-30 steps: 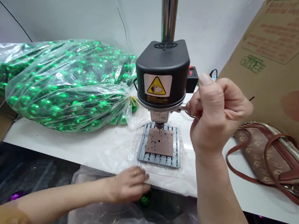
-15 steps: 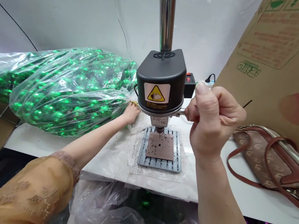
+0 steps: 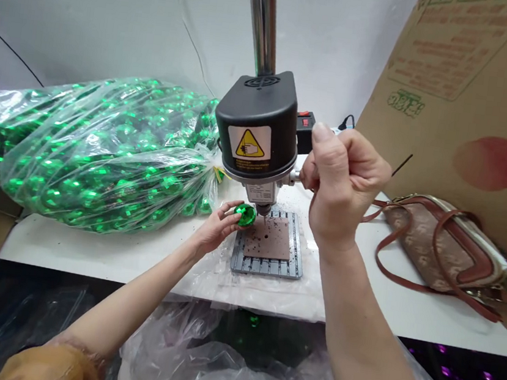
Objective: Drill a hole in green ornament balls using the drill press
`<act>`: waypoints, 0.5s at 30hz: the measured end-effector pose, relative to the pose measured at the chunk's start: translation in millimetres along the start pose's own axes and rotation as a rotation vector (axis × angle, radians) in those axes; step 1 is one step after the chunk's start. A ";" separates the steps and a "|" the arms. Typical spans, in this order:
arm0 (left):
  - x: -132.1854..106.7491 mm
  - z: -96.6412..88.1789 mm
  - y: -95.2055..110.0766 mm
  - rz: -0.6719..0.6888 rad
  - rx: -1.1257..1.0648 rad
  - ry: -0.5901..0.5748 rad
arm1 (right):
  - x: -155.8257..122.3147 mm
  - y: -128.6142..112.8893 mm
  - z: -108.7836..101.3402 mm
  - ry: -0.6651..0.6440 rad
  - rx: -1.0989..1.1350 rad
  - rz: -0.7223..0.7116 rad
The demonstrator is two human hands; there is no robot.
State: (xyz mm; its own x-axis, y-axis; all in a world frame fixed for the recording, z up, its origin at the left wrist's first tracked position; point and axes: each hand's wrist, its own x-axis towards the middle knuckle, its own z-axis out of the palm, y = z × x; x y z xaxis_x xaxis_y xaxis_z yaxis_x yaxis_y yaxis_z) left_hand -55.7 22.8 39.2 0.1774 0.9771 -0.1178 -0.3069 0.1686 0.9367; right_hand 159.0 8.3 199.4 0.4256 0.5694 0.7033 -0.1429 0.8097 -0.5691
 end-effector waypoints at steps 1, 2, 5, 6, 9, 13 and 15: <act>1.2 2.7 -4.4 0.031 0.028 -0.006 | -0.1 0.1 -0.2 -0.005 -0.001 -0.002; 2.8 5.1 -8.5 0.065 0.051 -0.010 | -0.1 0.1 -0.5 -0.009 0.000 -0.004; 8.0 11.1 -18.9 0.164 0.125 -0.037 | 0.0 -0.3 -1.7 -0.021 0.006 -0.011; 9.3 12.5 -21.7 0.186 0.155 -0.051 | 0.0 -0.5 -2.1 -0.025 0.006 -0.013; 11.1 14.8 -28.3 0.214 0.239 -0.099 | 0.3 -0.7 -3.0 -0.033 0.007 -0.016; 11.2 15.2 -33.1 0.240 0.358 -0.148 | 0.5 0.0 -3.2 -0.023 0.015 -0.012; 10.9 15.4 -33.7 0.256 0.412 -0.162 | 0.6 0.6 -3.1 -0.015 0.026 -0.004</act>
State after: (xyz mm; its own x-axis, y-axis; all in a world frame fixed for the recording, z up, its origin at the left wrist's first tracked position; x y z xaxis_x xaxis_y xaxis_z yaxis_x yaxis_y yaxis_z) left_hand -29.0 25.8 11.3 0.2973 0.9422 0.1543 0.0293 -0.1705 0.9849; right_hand 161.9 8.7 198.2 0.4130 0.5684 0.7116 -0.1646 0.8151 -0.5555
